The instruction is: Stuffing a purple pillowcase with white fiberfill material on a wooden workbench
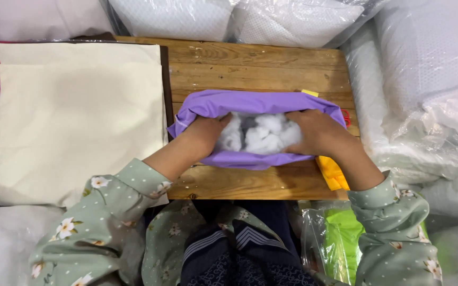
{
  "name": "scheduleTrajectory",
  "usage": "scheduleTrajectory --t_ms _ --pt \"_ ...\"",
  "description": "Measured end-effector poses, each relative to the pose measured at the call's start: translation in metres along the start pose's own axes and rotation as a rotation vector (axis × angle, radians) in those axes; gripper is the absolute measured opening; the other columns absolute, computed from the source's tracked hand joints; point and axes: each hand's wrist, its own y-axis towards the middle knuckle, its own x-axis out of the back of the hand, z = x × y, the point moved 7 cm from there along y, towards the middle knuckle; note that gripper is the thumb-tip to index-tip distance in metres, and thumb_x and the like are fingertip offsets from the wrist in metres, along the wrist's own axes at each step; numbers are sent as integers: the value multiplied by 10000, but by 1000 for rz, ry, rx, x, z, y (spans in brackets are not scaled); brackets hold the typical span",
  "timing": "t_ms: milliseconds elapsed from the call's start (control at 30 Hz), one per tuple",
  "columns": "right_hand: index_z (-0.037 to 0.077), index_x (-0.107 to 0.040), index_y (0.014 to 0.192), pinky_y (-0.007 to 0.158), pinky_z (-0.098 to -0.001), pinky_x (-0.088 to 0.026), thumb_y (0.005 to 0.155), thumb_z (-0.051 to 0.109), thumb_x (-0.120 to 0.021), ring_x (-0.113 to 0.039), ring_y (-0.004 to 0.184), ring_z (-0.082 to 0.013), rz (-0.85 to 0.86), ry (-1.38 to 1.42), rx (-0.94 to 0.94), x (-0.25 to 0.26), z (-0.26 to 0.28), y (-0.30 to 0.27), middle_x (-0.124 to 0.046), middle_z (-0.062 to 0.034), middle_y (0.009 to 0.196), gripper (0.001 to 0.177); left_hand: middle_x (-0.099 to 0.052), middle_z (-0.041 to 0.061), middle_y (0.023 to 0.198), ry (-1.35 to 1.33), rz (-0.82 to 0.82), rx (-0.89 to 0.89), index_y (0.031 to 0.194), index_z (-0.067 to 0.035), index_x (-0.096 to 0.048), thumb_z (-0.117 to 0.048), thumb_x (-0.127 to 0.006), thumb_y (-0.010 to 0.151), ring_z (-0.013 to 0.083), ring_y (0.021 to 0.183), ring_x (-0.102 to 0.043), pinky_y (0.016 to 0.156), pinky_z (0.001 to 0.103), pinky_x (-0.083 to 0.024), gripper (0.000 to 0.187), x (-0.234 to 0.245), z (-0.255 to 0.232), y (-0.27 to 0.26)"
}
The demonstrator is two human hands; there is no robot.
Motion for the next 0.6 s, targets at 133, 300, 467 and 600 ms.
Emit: scheduleTrajectory --t_ms 133,300,467,600 --pt "16 -610 1309 1049 -624 -476 709 299 -878 -588 1249 -513 -55 164 319 30 39 -38 -655 -322 1252 716 -686 198 1267 -350 -44 -116 1450 -121 -560 -96 -871 711 393 1121 -701 910 497 -583 802 91 14 -53" --pt "244 -765 897 740 -415 -553 852 320 -703 -693 995 -255 -439 -239 394 -19 22 -16 -755 12 934 108 -664 40 949 -142 -285 -108 949 -135 -769 -315 -914 646 261 937 -669 719 404 -594 381 73 -2 -31" --pt "264 -773 1068 862 -509 -472 906 266 -625 -632 1138 -304 -484 -291 545 -70 61 10 -755 -31 1095 219 -536 129 1482 -235 -49 -149 1327 -65 -662 -250 -883 695 452 1328 -491 1037 598 -463 696 67 -36 -31" --pt "246 -742 1144 979 -518 -425 953 214 -598 -633 1185 -321 -538 -193 596 -49 65 -11 -747 -72 1178 242 -704 84 980 -247 -300 -89 1077 -67 -729 -288 -853 741 331 909 -714 712 471 -600 421 90 -21 -43"
